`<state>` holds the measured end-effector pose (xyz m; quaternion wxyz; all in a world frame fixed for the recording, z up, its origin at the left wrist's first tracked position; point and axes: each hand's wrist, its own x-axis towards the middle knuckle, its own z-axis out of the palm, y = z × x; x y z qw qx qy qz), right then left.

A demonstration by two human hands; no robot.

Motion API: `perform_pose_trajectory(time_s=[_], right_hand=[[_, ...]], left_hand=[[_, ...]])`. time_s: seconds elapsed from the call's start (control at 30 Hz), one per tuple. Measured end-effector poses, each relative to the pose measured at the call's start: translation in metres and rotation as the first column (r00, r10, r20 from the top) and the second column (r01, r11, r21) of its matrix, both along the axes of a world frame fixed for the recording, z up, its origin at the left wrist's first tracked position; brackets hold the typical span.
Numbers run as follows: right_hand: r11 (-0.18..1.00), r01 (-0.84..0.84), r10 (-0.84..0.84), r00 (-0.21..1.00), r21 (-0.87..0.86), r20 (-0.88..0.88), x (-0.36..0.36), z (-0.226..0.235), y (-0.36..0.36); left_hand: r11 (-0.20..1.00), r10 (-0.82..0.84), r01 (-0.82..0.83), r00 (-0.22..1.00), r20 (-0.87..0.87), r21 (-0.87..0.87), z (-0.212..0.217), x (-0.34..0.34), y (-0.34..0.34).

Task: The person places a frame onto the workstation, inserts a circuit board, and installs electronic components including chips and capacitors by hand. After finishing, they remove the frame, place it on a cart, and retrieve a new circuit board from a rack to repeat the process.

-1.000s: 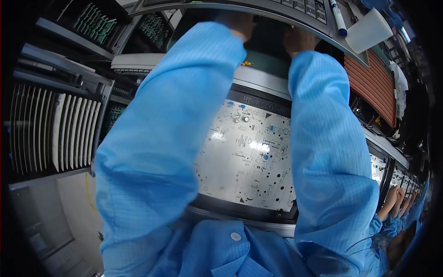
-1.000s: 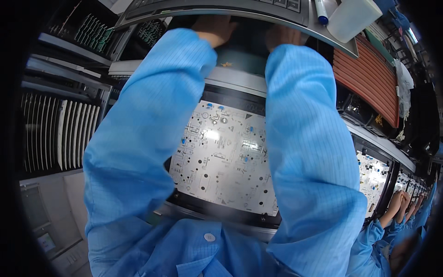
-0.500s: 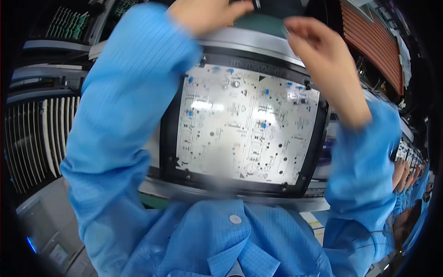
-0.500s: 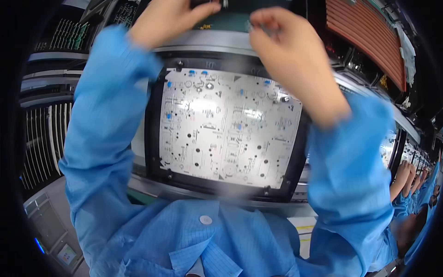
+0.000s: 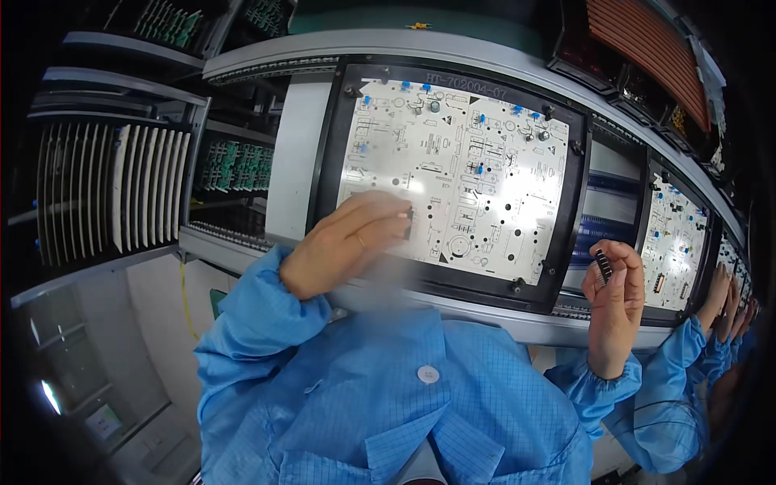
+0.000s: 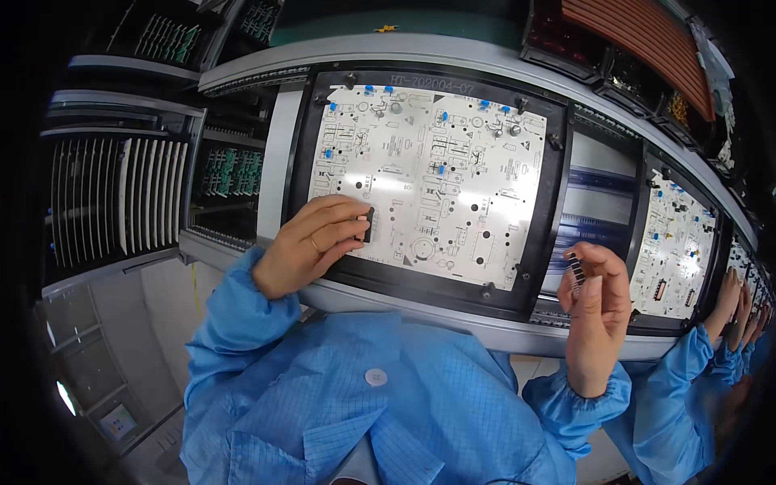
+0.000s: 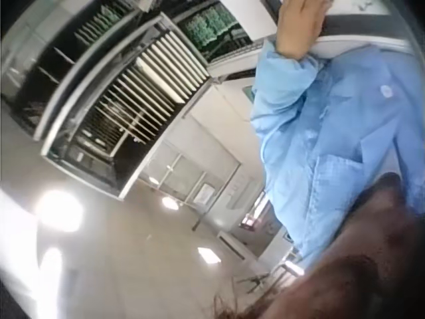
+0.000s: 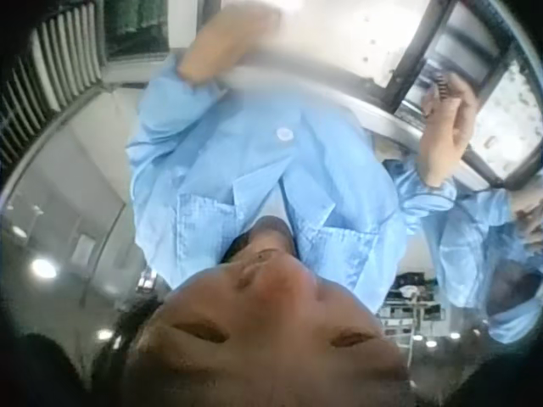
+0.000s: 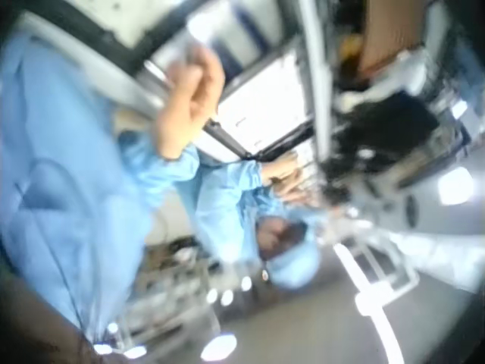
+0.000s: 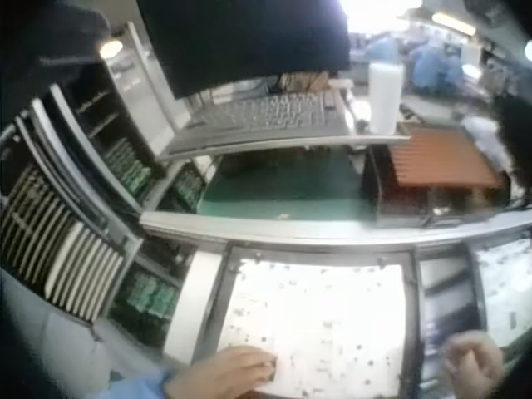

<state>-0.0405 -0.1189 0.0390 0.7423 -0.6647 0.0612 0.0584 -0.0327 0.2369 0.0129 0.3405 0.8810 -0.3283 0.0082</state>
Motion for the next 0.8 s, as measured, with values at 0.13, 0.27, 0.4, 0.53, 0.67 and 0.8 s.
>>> perform_pose_trajectory(time_s=[0.13, 0.27, 0.4, 0.53, 0.67, 0.8], right_hand=[[1.0, -0.019, 0.019, 1.0, -0.005, 0.005, -0.005, -0.006, 0.001], [1.0, -0.011, 0.011, 1.0, -0.009, 0.015, -0.008, -0.013, 0.0], [1.0, -0.014, 0.015, 0.998, -0.012, 0.062, -0.009, -0.022, -0.001], [0.993, -0.1, 0.108, 0.986, -0.067, 0.126, -0.003, -0.02, 0.002], [0.979, -0.167, 0.18, 0.976, -0.114, 0.12, 0.0, -0.015, 0.005], [0.968, -0.174, 0.194, 0.976, -0.18, 0.102, 0.001, -0.007, 0.013]], left_hand=[[0.997, 0.072, -0.072, 0.997, -0.003, -0.02, -0.007, 0.0, -0.003], [0.996, 0.093, -0.093, 0.995, -0.036, 0.001, -0.005, 0.001, -0.004], [0.996, 0.092, -0.093, 0.995, -0.041, -0.01, -0.006, 0.004, -0.006], [0.996, 0.089, -0.089, 0.995, -0.05, -0.005, -0.005, 0.005, -0.007], [0.996, 0.093, -0.093, 0.995, -0.042, 0.006, -0.006, 0.004, -0.007], [0.997, 0.08, -0.08, 0.995, -0.054, -0.007, -0.005, 0.005, -0.009]])
